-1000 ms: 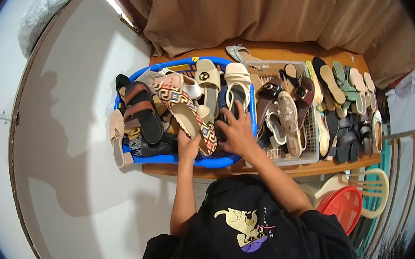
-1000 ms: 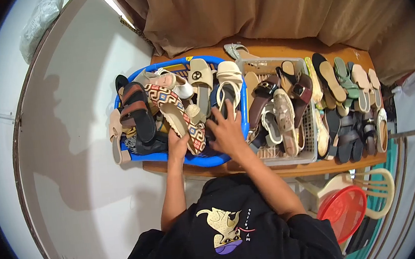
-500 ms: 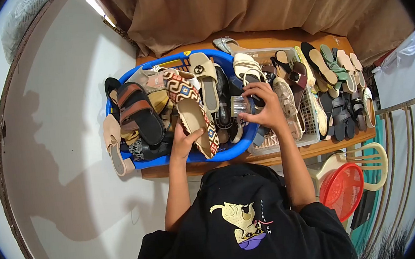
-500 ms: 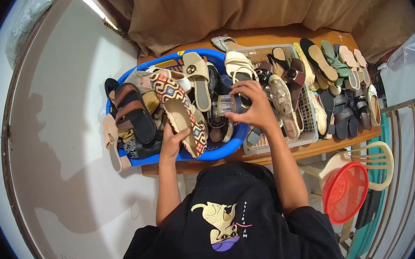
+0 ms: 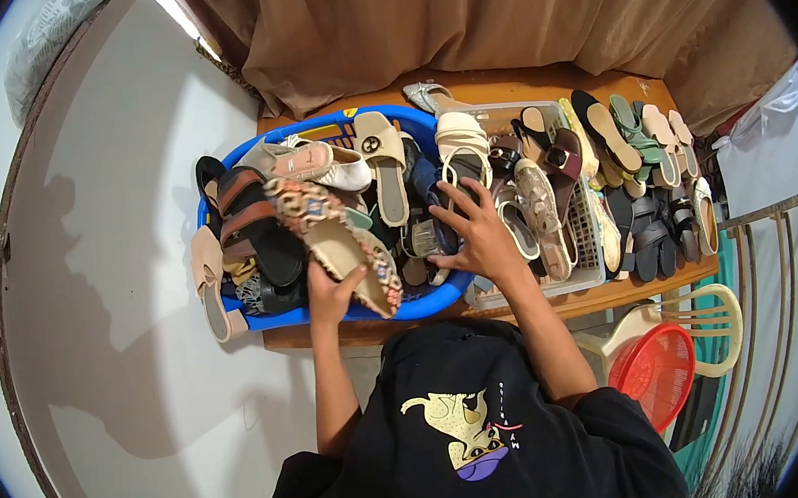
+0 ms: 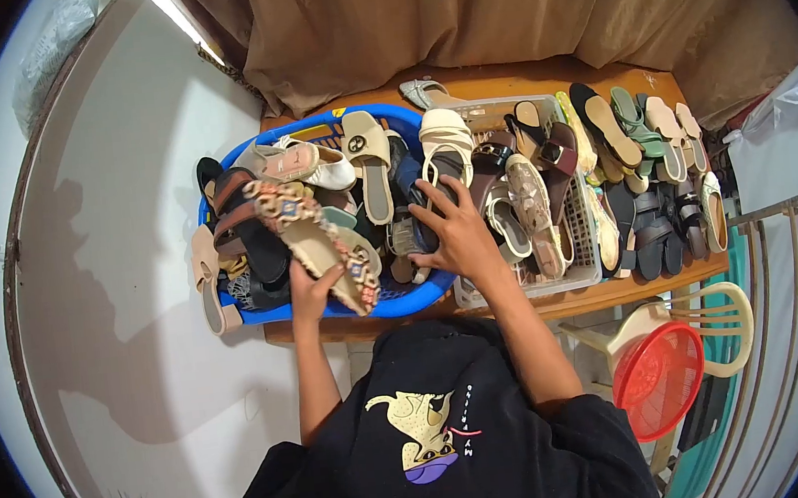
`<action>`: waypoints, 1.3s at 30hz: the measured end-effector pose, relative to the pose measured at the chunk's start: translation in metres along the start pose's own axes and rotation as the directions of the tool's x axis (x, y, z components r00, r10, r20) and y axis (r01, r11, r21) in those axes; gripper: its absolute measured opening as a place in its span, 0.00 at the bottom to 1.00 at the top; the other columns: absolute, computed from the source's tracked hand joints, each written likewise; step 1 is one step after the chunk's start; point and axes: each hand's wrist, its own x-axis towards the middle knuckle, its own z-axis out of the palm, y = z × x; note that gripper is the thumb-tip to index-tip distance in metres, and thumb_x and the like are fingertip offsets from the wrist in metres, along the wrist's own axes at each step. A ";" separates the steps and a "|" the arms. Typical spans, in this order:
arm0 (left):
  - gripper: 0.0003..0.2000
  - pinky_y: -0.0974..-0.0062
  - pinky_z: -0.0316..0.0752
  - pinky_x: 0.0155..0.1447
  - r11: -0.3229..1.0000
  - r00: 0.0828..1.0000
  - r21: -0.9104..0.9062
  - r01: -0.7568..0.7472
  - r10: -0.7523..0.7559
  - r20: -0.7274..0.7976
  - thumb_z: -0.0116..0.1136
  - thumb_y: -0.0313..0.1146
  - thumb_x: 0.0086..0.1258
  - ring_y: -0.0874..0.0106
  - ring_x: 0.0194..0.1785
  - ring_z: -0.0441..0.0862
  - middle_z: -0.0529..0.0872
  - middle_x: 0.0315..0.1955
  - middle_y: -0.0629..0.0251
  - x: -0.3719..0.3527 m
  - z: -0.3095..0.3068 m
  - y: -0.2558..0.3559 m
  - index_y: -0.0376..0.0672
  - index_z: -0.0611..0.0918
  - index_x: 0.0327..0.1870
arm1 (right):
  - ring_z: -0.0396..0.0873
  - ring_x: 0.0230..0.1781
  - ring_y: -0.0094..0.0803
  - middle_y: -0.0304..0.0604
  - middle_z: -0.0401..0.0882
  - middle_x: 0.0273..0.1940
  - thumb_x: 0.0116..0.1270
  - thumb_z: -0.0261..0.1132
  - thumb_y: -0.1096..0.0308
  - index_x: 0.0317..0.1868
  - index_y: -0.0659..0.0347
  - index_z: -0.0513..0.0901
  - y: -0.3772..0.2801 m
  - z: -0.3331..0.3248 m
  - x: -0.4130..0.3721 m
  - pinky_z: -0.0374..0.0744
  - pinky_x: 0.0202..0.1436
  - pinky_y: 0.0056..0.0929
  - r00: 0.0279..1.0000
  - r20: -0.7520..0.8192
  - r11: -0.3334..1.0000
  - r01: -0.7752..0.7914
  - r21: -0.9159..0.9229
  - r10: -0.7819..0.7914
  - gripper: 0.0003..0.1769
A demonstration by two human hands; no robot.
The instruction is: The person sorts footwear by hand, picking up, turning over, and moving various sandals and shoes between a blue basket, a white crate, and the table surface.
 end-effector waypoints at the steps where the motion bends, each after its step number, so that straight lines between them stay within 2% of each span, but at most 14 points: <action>1: 0.26 0.69 0.80 0.60 0.994 0.998 -0.104 -0.015 0.008 -0.067 0.72 0.25 0.62 0.69 0.54 0.86 0.87 0.50 0.57 -0.008 -0.003 0.004 0.32 0.76 0.62 | 0.72 0.68 0.56 0.45 0.81 0.66 0.42 0.86 0.59 0.55 0.58 0.89 0.004 0.004 -0.003 0.75 0.71 0.56 0.998 -0.055 0.998 0.001 0.058 0.002 0.36; 5: 0.24 0.68 0.80 0.59 0.997 0.992 0.067 -0.022 0.030 -0.124 0.72 0.28 0.64 0.67 0.52 0.86 0.88 0.49 0.57 -0.018 -0.008 0.024 0.32 0.78 0.60 | 0.75 0.64 0.48 0.43 0.88 0.58 0.45 0.87 0.59 0.53 0.57 0.89 0.022 -0.006 0.001 0.77 0.66 0.49 0.993 -0.121 0.990 0.035 0.139 -0.019 0.32; 12: 0.27 0.64 0.80 0.57 0.932 0.935 0.282 0.227 -0.127 -0.332 0.74 0.46 0.67 0.64 0.49 0.89 0.92 0.47 0.51 0.003 0.001 0.043 0.29 0.84 0.55 | 0.83 0.52 0.44 0.44 0.90 0.53 0.48 0.87 0.63 0.50 0.63 0.88 0.026 -0.015 0.024 0.82 0.59 0.41 0.980 -0.199 0.947 0.067 0.314 -0.003 0.29; 16: 0.26 0.51 0.78 0.61 0.769 0.917 0.566 0.296 -0.063 -0.393 0.71 0.48 0.68 0.42 0.56 0.86 0.89 0.48 0.38 0.016 0.013 0.062 0.30 0.83 0.51 | 0.84 0.50 0.44 0.45 0.90 0.49 0.48 0.87 0.64 0.46 0.64 0.88 0.021 -0.021 0.034 0.82 0.57 0.40 0.976 -0.216 0.957 0.065 0.281 -0.003 0.25; 22: 0.26 0.48 0.76 0.63 0.506 0.882 0.724 0.470 -0.228 -0.413 0.72 0.46 0.67 0.39 0.58 0.83 0.86 0.51 0.37 0.041 0.019 0.099 0.32 0.81 0.55 | 0.83 0.47 0.44 0.45 0.87 0.42 0.50 0.86 0.62 0.41 0.63 0.85 0.011 -0.027 0.055 0.82 0.53 0.40 0.995 -0.078 0.984 0.081 0.156 -0.069 0.23; 25: 0.32 0.48 0.74 0.65 0.539 0.881 0.815 0.214 0.253 -0.399 0.76 0.30 0.58 0.40 0.63 0.76 0.73 0.59 0.46 0.056 0.016 0.106 0.41 0.74 0.64 | 0.82 0.46 0.44 0.44 0.86 0.43 0.51 0.85 0.61 0.42 0.63 0.85 0.006 -0.017 0.055 0.82 0.52 0.40 0.995 -0.038 0.982 0.101 0.159 -0.096 0.23; 26: 0.32 0.48 0.74 0.65 0.541 0.882 0.815 0.208 0.256 -0.395 0.76 0.30 0.58 0.40 0.63 0.76 0.73 0.59 0.46 0.062 0.018 0.109 0.41 0.74 0.64 | 0.82 0.47 0.44 0.43 0.85 0.44 0.52 0.84 0.60 0.42 0.63 0.85 0.005 -0.010 0.053 0.83 0.52 0.40 0.991 -0.071 0.975 0.125 0.183 -0.114 0.23; 28: 0.30 0.49 0.74 0.66 0.514 0.847 0.828 -0.225 0.523 -0.094 0.73 0.26 0.60 0.40 0.63 0.77 0.73 0.60 0.47 0.072 0.041 0.134 0.43 0.75 0.66 | 0.82 0.49 0.43 0.43 0.86 0.45 0.50 0.85 0.62 0.45 0.61 0.86 0.004 0.007 0.045 0.82 0.54 0.39 0.987 -0.037 0.965 0.158 0.210 -0.153 0.24; 30: 0.33 0.57 0.77 0.67 0.640 0.892 0.649 -0.412 0.430 0.143 0.74 0.26 0.62 0.46 0.65 0.78 0.75 0.63 0.46 0.080 0.068 0.136 0.46 0.74 0.70 | 0.81 0.51 0.44 0.44 0.85 0.47 0.50 0.85 0.61 0.45 0.60 0.87 0.003 0.019 0.035 0.81 0.56 0.41 0.984 0.038 0.954 0.159 0.255 -0.175 0.23; 32: 0.28 0.58 0.77 0.67 0.841 0.959 0.505 -0.192 0.053 0.278 0.70 0.36 0.69 0.46 0.65 0.79 0.78 0.63 0.42 0.090 0.086 0.107 0.40 0.74 0.69 | 0.80 0.52 0.46 0.44 0.84 0.48 0.50 0.85 0.61 0.44 0.60 0.88 0.005 0.022 0.029 0.80 0.57 0.42 0.986 -0.035 0.946 0.166 0.280 -0.163 0.23; 33: 0.29 0.55 0.76 0.67 0.770 0.965 0.627 -0.119 -0.058 0.255 0.66 0.43 0.73 0.44 0.66 0.79 0.80 0.62 0.38 0.097 0.091 0.080 0.39 0.73 0.69 | 0.78 0.54 0.48 0.45 0.82 0.49 0.51 0.84 0.61 0.44 0.59 0.89 0.007 0.023 0.025 0.80 0.58 0.43 0.982 -0.110 0.936 0.178 0.302 -0.151 0.22; 34: 0.30 0.52 0.75 0.68 0.677 0.963 0.734 -0.053 -0.160 0.218 0.61 0.51 0.76 0.41 0.66 0.79 0.82 0.60 0.35 0.104 0.095 0.059 0.37 0.73 0.69 | 0.77 0.58 0.49 0.48 0.78 0.55 0.51 0.85 0.60 0.44 0.60 0.90 0.009 0.023 0.017 0.77 0.62 0.44 0.988 -0.153 0.920 0.043 0.389 0.019 0.22; 36: 0.41 0.53 0.75 0.68 0.705 0.887 0.695 0.142 -0.402 0.227 0.58 0.62 0.75 0.38 0.64 0.82 0.82 0.59 0.29 0.104 0.104 0.058 0.31 0.69 0.72 | 0.75 0.63 0.50 0.51 0.75 0.60 0.51 0.85 0.62 0.43 0.60 0.89 0.013 0.029 0.005 0.75 0.66 0.45 0.932 -0.257 0.912 -0.146 0.384 0.257 0.21; 39: 0.48 0.57 0.75 0.70 0.651 0.858 0.740 0.169 -0.467 0.215 0.57 0.68 0.72 0.40 0.64 0.82 0.82 0.60 0.28 0.103 0.113 0.020 0.31 0.62 0.77 | 0.71 0.70 0.53 0.53 0.69 0.67 0.52 0.85 0.65 0.42 0.59 0.90 0.009 0.033 -0.002 0.71 0.73 0.48 0.876 -0.331 0.888 -0.199 0.415 0.351 0.19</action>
